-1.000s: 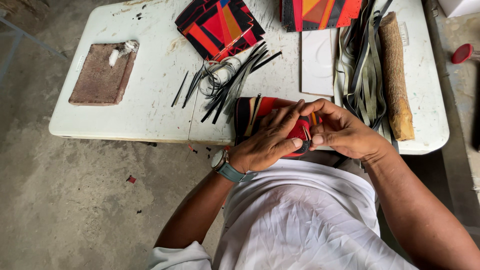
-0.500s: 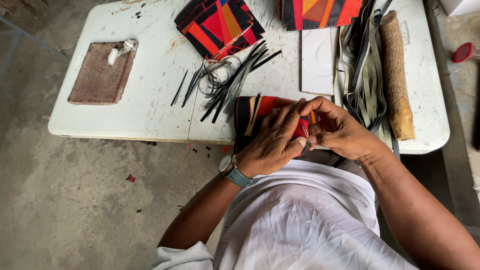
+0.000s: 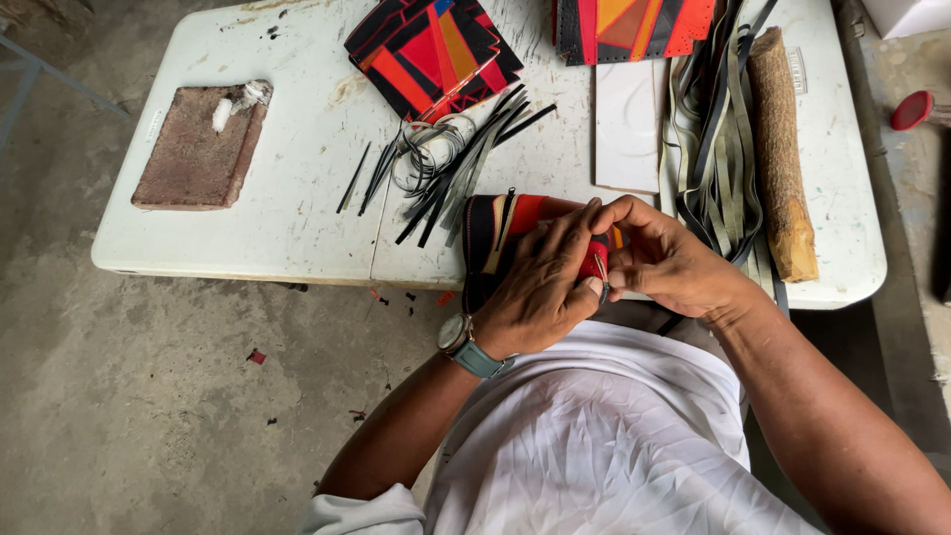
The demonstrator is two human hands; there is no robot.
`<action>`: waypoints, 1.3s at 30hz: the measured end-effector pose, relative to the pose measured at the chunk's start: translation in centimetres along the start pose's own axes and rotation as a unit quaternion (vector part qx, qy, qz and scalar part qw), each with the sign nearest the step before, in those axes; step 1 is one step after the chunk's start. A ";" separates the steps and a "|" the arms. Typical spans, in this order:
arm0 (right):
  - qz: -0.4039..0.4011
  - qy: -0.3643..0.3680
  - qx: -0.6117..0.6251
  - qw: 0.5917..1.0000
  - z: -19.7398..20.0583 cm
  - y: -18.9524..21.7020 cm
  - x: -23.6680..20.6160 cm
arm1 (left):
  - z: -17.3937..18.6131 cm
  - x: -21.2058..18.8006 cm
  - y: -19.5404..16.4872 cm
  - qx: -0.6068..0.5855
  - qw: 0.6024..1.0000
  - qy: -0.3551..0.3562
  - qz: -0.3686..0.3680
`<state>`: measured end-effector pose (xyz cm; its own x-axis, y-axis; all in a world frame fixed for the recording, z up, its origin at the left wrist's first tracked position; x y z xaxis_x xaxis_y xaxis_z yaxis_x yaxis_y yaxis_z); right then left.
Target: The person sits at a workbench and assembles a patchwork leather panel, folding and pressing its edges together by hand. They pick up a thin metal pin tool to work along the seam, then continue folding, aligning and pressing the leather piece with both hands.
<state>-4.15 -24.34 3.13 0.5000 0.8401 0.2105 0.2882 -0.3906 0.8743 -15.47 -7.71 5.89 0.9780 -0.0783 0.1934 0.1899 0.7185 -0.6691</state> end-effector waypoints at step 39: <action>-0.048 -0.013 -0.124 0.991 -1.8 1.9 0.3 | 0.1 0.4 -1.2 0.110 0.993 -0.030 -0.001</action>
<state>-4.90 -24.15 5.61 0.5020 0.8576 0.1120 0.1283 -0.2018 0.9710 -15.28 -8.55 6.85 0.9693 -0.0431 0.2421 0.1619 0.8530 -0.4961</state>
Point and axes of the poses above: each hand's wrist, its own x-axis towards the middle knuckle, its own z-axis out of the back of the hand, y = z × x, the point moved 2 cm from there along x, towards the middle knuckle, and after that the axes turned 9 degrees about z, right-handed, at the moved point
